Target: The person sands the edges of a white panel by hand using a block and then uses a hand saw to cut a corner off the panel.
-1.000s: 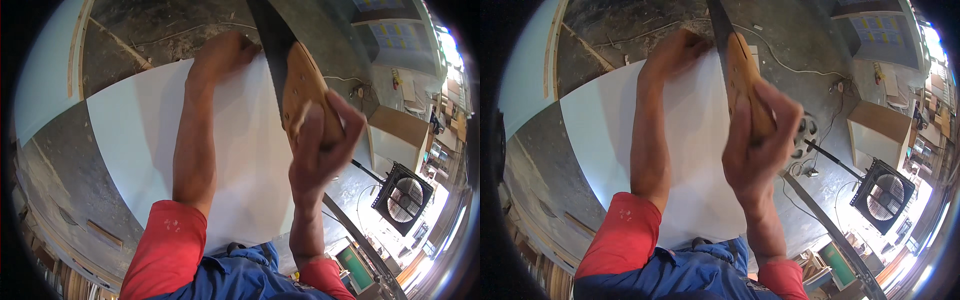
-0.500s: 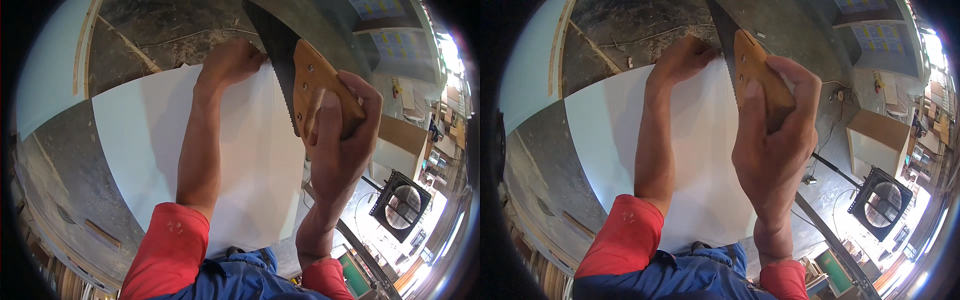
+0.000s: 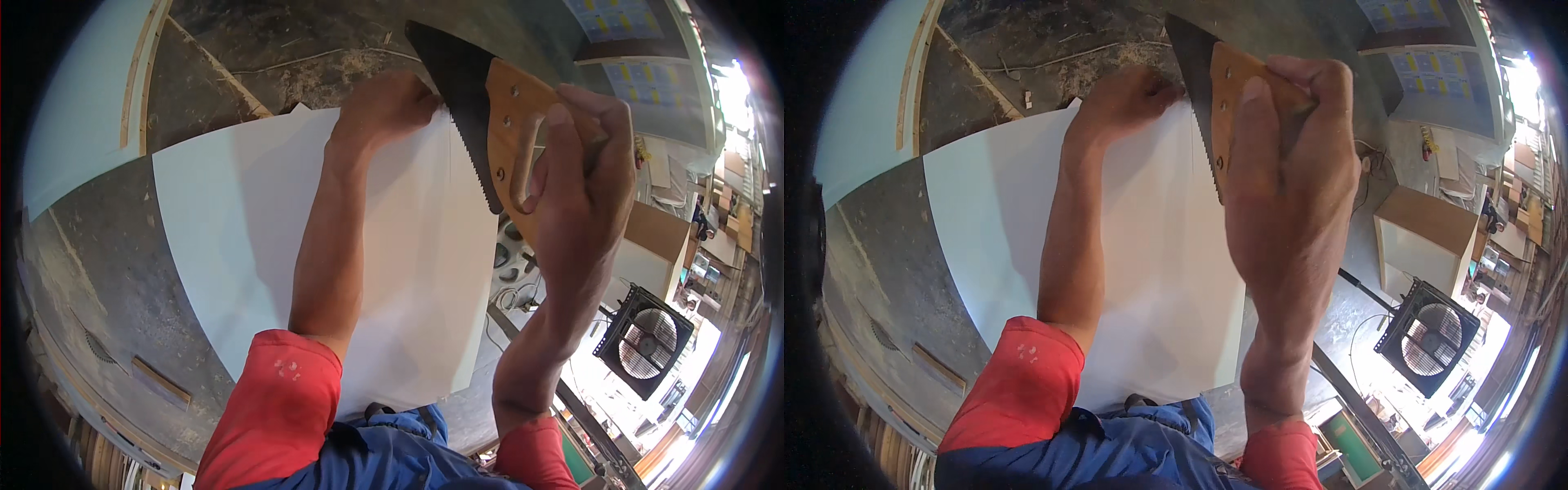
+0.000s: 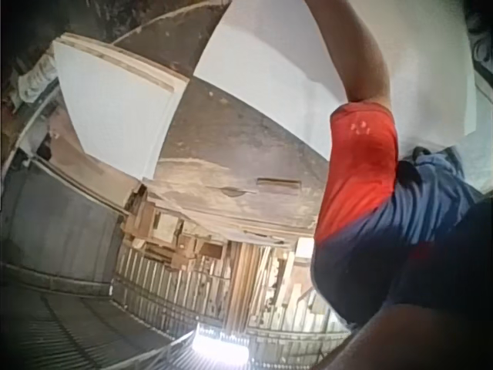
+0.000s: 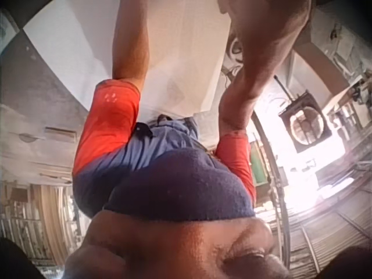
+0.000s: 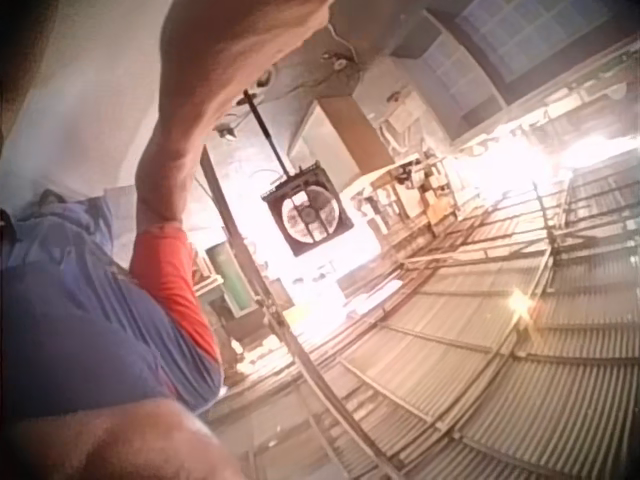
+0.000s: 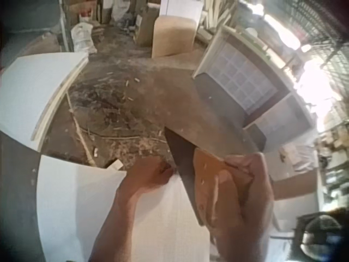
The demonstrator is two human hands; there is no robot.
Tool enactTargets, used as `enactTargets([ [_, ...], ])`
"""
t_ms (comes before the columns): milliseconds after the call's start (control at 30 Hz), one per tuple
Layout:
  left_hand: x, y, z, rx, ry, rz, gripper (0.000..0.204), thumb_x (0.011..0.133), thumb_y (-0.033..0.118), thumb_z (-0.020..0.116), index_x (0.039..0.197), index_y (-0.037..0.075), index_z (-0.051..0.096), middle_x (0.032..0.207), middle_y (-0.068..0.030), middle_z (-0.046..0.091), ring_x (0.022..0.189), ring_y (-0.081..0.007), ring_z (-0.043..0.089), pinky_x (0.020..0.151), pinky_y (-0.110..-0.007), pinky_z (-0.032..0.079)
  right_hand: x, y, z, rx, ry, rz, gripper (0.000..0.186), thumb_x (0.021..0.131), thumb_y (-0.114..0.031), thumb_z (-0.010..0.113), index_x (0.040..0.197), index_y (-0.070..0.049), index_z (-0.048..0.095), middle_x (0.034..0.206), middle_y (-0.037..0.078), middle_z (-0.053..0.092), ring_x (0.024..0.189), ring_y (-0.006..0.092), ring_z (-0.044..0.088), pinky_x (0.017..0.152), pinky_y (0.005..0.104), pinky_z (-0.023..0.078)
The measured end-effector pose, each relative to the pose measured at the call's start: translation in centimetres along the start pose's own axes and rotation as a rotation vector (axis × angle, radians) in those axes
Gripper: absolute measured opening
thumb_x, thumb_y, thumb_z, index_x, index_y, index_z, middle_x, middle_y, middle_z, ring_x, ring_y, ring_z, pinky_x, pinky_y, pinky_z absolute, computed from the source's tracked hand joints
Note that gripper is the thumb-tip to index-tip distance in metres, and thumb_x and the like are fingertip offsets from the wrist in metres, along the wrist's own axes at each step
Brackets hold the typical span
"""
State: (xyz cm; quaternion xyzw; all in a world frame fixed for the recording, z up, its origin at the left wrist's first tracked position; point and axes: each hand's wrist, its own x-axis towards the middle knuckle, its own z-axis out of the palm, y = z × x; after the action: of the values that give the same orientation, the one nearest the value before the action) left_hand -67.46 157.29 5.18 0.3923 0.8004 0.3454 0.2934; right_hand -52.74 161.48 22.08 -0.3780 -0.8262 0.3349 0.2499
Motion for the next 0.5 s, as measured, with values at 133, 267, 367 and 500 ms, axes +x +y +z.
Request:
enactTargets([
  [133,0.0,-0.1,-0.5,0.047,0.039,0.028,0.037,0.088,0.036,0.057,0.077,0.002,0.069,0.067,-0.0189,0.062,0.066,-0.0353,0.063,0.064,-0.046,0.047,0.5,-3.1,-6.8,-0.918,-0.257,-0.842,0.032,0.090,-0.018,0.067,0.113,0.002,0.058,0.092,0.017,0.065,0.069,0.0242,0.064,0.053,0.0284,0.049],
  [267,-0.1,1.0,-0.6,0.025,0.073,0.068,0.037,0.087,0.035,0.057,0.076,0.002,0.068,0.068,-0.0200,0.062,0.067,-0.0358,0.064,0.064,-0.047,0.047,2.2,0.7,-3.8,-0.559,0.062,-0.932,0.026,0.095,-0.019,0.058,0.106,0.005,0.059,0.088,0.013,0.064,0.065,0.0224,0.064,0.056,0.0296,0.051],
  [367,0.2,0.1,-0.1,0.012,-0.015,-0.023,0.036,0.086,0.036,0.058,0.078,0.003,0.069,0.073,-0.0209,0.064,0.071,-0.0365,0.065,0.066,-0.046,0.048,2.0,-1.1,-0.3,-0.205,-0.007,-0.036,0.014,0.095,-0.008,0.056,0.103,0.002,0.060,0.087,0.010,0.064,0.068,0.0205,0.065,0.059,0.0291,0.051],
  [500,0.3,0.1,-0.5,0.025,0.044,0.018,0.039,0.087,0.037,0.058,0.074,0.001,0.065,0.068,-0.0195,0.061,0.065,-0.0357,0.060,0.063,-0.046,0.045,0.2,-2.6,-6.7,-0.691,-0.175,-0.707,0.033,0.082,-0.009,0.071,0.112,-0.001,0.061,0.106,0.014,0.065,0.097,0.0239,0.066,0.082,0.0338,0.055],
])
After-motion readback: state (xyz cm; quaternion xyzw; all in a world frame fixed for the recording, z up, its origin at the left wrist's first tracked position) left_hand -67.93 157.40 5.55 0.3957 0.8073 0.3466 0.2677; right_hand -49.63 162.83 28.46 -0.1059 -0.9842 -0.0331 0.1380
